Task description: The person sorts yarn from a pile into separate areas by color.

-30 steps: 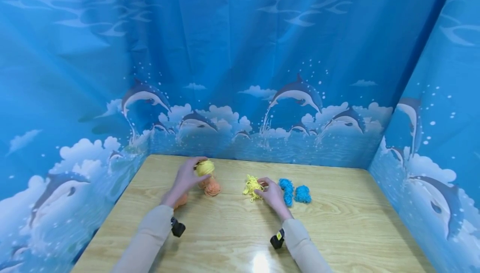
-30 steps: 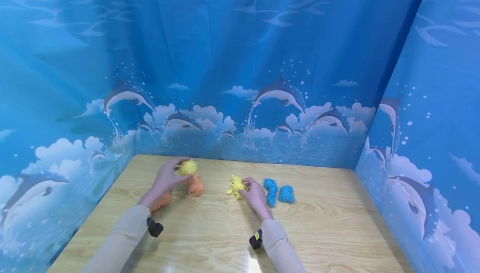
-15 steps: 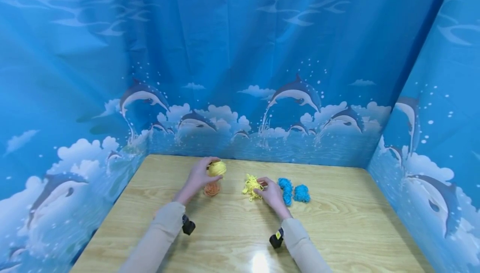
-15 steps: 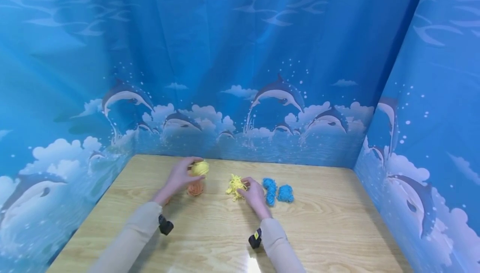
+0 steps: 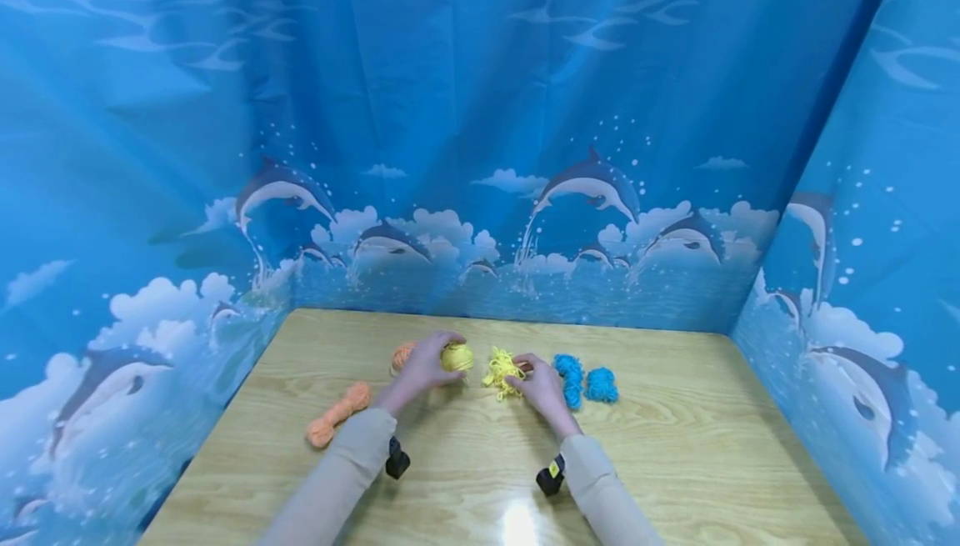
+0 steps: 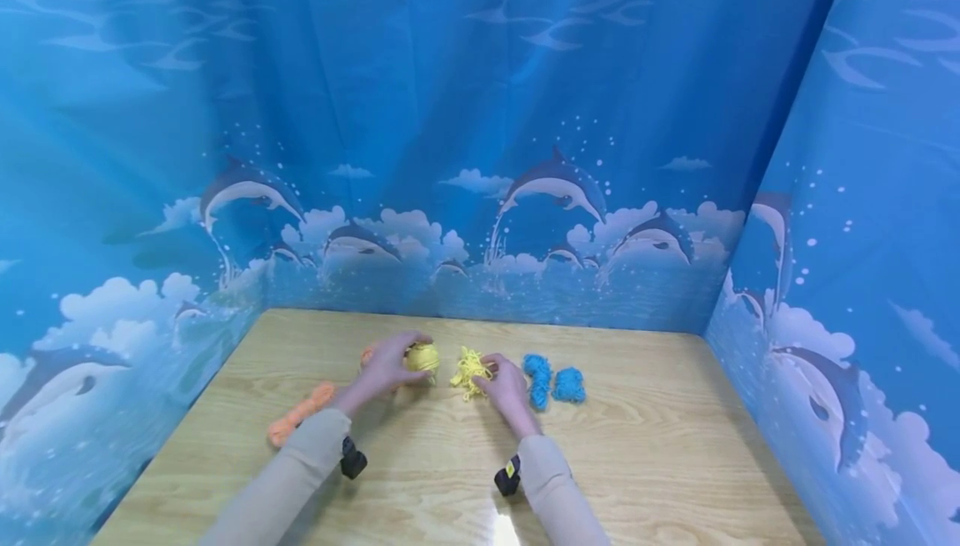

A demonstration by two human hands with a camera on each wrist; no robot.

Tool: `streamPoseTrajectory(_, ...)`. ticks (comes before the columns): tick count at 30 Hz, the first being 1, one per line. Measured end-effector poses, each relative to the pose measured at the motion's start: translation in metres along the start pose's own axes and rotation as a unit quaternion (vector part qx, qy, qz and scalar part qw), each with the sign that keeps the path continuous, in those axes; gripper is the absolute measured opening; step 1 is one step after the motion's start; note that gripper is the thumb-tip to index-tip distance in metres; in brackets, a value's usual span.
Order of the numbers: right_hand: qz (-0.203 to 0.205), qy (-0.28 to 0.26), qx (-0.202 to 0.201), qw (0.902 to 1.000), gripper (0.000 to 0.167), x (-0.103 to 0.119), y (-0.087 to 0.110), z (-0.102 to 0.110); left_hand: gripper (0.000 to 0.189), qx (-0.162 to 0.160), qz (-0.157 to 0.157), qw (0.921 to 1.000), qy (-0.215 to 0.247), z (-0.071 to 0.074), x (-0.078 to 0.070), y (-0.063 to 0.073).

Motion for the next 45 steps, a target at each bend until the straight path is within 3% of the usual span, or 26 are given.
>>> streamPoseTrajectory(6, -0.007, 0.014, -0.010, 0.9998, 0.034, 0.001, 0.000, 0.000, 0.055, 0.039, -0.013, 0.9989, -0.021, -0.019, -0.006, 0.000)
streamPoseTrajectory(12, -0.007, 0.026, -0.018, 0.9995, 0.036, 0.004, 0.003, 0.001, 0.054, 0.066, 0.027, 0.9973, -0.014, -0.035, 0.001, 0.003)
streamPoseTrajectory(16, -0.002, 0.031, -0.016, 0.9994, 0.036, 0.005, 0.005, -0.001, 0.054, 0.071, 0.032, 0.9968, -0.017, -0.039, 0.005, 0.003)
streamPoseTrajectory(33, 0.010, 0.012, -0.002, 0.9999, 0.041, 0.009, 0.009, -0.009, 0.058, 0.069, 0.025, 0.9973, -0.007, -0.043, 0.004, -0.003)
streamPoseTrajectory(45, 0.003, -0.023, 0.019, 0.9995, 0.048, 0.012, 0.010, 0.001, 0.058, 0.052, 0.023, 0.9983, -0.010, -0.033, -0.001, -0.001)
Point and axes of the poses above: each hand's wrist, its own y-axis away from the middle knuckle, its own z-axis out of the back of the hand, x = y × z, the point moved 7 cm from there along -y, towards the middle knuckle, and after that the axes turned 14 degrees about -z, right-handed, at the moved point
